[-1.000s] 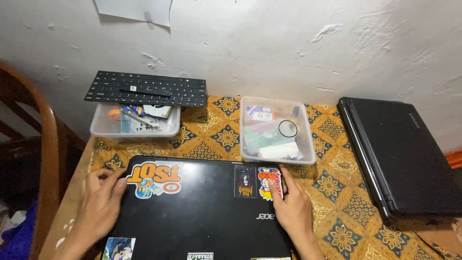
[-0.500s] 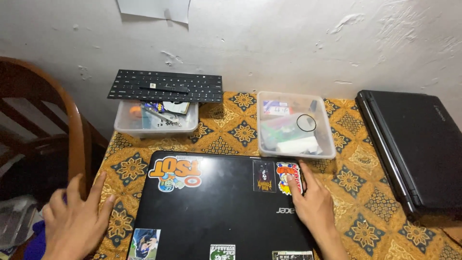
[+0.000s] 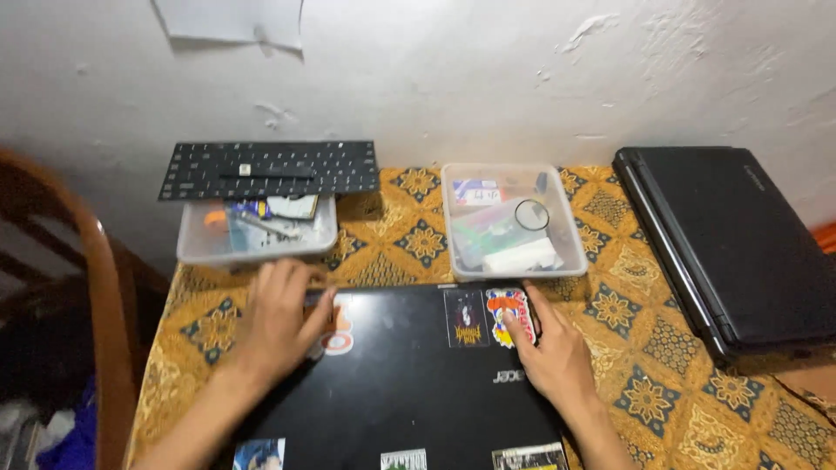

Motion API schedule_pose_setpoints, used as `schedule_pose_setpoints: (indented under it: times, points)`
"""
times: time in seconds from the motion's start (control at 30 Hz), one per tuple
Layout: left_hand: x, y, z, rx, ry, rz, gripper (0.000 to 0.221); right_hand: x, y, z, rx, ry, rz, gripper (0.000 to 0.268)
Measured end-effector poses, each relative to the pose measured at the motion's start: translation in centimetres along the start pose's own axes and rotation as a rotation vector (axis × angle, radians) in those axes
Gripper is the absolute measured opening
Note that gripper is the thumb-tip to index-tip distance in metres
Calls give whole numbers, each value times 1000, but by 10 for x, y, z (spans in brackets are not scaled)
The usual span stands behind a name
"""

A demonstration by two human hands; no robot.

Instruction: The person is organizing an electronics repair workspace by moving laptops, power cables, and containers of small parts to clear the main work area.

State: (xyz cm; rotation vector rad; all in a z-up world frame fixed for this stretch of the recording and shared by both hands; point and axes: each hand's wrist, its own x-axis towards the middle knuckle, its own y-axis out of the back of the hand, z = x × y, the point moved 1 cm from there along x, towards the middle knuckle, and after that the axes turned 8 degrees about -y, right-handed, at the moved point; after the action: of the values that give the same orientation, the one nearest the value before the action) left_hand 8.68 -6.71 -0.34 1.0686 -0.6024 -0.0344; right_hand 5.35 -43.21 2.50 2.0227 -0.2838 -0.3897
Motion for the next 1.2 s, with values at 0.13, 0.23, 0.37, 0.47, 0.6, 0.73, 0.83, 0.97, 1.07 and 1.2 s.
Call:
schedule_pose_setpoints:
  times: [0.13, 0.23, 0.37, 0.47, 0.6, 0.73, 0.83, 0.97, 1.07, 1.2]
  points:
    - [0, -10, -3, -35, 9, -56, 35, 2, -2, -2, -76, -55, -45, 75]
    - [-1, -5, -2, -24, 42, -133, 38, 5, -10, 4, -25, 5, -11, 71]
    - [0, -2, 0, -34, 60, -182, 37, 8, -17, 13, 92, 147, 50, 66]
    - [-1, -1, 1, -37, 29, -145, 36, 11, -21, 20, 61, 319, 141, 63]
    - [-1, -3, -2, -47, 19, -134, 36, 12, -24, 21, 79, 360, 158, 59]
    - [-3, -3, -1, -67, 16, -124, 36, 9, -24, 20, 73, 482, 197, 59]
    - [-3, -4, -3, -60, 12, -123, 36, 9, -21, 13, 45, 529, 204, 57]
    - [-3, -3, -2, -53, -14, -95, 35, 21, -13, 9, -62, 705, 414, 54]
    - [-3, -2, -1, -47, -18, -101, 35, 50, -4, 10, -91, 714, 489, 42]
    - [-8, -12, -9, -47, -1, -83, 31, 82, 22, 3, -108, 692, 611, 56]
